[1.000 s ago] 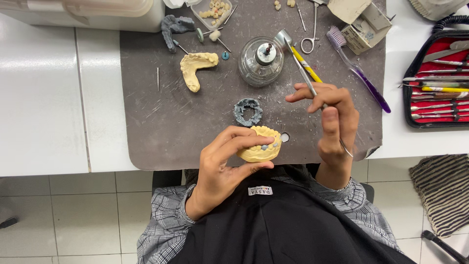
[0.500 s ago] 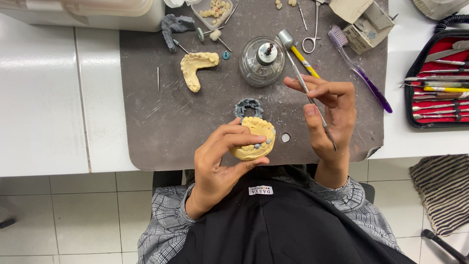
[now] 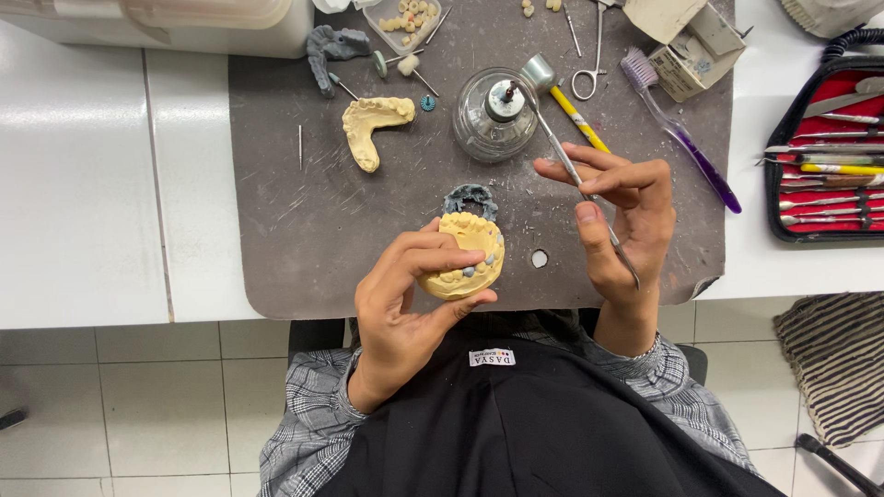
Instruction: The person holds a maxillary dental stone model with wax denture teeth and uses a metal waxing instrument to add and shape wax around the teeth, rotating the model to reach different areas. They occasionally reposition the model on the bench and continue refining the wax margins by hand.
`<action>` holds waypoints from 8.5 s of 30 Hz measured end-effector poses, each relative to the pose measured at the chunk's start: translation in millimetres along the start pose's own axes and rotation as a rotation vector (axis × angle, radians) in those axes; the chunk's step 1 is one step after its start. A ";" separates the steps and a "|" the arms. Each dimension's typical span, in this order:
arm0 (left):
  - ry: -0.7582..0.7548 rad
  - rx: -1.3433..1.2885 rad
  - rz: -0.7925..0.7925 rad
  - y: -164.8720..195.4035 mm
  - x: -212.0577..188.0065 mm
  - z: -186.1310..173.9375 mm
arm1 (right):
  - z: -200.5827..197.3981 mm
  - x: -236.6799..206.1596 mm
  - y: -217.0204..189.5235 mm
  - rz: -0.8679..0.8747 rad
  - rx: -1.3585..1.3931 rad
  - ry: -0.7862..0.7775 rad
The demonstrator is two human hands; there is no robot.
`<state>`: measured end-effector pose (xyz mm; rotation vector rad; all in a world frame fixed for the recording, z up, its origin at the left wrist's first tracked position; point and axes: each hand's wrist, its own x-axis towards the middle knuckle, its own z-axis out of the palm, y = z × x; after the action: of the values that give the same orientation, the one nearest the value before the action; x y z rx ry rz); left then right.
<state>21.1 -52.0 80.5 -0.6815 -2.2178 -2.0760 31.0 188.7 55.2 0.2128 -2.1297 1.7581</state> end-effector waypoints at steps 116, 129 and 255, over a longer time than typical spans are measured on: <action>0.077 0.104 0.073 -52.1 13.9 3.9 | 45.3 -7.5 -1.8 -0.130 0.216 -0.055; 0.079 0.100 0.063 -50.8 13.3 4.0 | 46.2 -6.9 -2.7 -0.141 0.217 -0.063; 0.101 0.160 0.086 -49.7 14.9 4.5 | 44.6 -3.0 -8.8 -0.210 0.146 -0.179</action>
<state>-7.6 -44.1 37.7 -0.6330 -2.2270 -1.8271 28.5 143.2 55.3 0.6302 -2.0111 1.8280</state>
